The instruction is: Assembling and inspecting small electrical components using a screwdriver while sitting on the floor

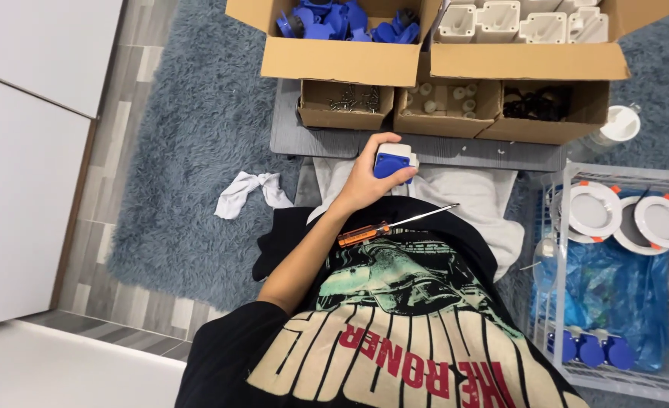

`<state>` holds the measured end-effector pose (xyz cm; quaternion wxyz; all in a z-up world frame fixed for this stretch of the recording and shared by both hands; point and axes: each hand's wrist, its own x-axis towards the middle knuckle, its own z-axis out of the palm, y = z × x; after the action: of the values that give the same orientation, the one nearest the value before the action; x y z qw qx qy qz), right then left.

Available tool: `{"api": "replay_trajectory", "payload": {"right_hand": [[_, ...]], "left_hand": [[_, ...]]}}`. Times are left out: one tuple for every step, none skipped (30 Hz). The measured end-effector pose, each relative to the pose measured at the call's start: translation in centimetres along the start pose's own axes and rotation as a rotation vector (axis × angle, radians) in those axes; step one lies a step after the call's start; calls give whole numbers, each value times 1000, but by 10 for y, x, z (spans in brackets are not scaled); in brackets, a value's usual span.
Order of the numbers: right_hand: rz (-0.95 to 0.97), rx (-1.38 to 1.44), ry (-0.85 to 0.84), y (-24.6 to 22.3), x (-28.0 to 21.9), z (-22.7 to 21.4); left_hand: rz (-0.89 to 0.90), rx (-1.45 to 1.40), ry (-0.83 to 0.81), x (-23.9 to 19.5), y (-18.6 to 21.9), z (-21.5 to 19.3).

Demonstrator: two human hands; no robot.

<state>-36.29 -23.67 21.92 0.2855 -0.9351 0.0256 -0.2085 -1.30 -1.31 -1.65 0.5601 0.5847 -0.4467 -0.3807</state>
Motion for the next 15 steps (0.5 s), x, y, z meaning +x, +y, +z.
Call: {"api": "replay_trajectory", "payload": {"right_hand": [[-11, 4, 10, 28, -29, 22], [-19, 5, 19, 51, -61, 42], [-28, 7, 27, 52, -72, 44], [-37, 12, 38, 52, -84, 48], [-46, 18, 48, 53, -95, 53], [-59, 20, 58, 53, -101, 54], [-72, 23, 68, 53, -106, 56], [-86, 25, 78, 52, -111, 57], [-100, 27, 87, 52, -114, 59], [-115, 27, 92, 52, -116, 58], [-131, 27, 97, 53, -118, 57], [-145, 22, 99, 52, -120, 53], [-158, 16, 102, 51, -122, 49], [-169, 6, 102, 48, -126, 43], [-179, -5, 102, 45, -128, 37]], "left_hand": [[-3, -2, 4, 0, -1, 0], [-6, -8, 8, 1, -2, 2], [-7, -5, 2, 1, -3, 4], [-7, -6, 5, 1, -3, 4], [-6, -6, 9, 1, -3, 3], [-6, 0, 6, 1, -4, 4], [-10, -1, 7, 1, -6, 5], [-13, -2, 8, 1, -7, 6], [-12, 4, 6, 0, -6, 4], [-20, 7, 2, 0, -6, 3], [-27, 10, -3, -1, -6, 3], [-21, 6, -4, -1, -7, 3], [-21, 8, -1, -1, -8, 3], [-18, 4, -1, -1, -9, 5], [-10, -4, -6, 3, -8, 6]]}}
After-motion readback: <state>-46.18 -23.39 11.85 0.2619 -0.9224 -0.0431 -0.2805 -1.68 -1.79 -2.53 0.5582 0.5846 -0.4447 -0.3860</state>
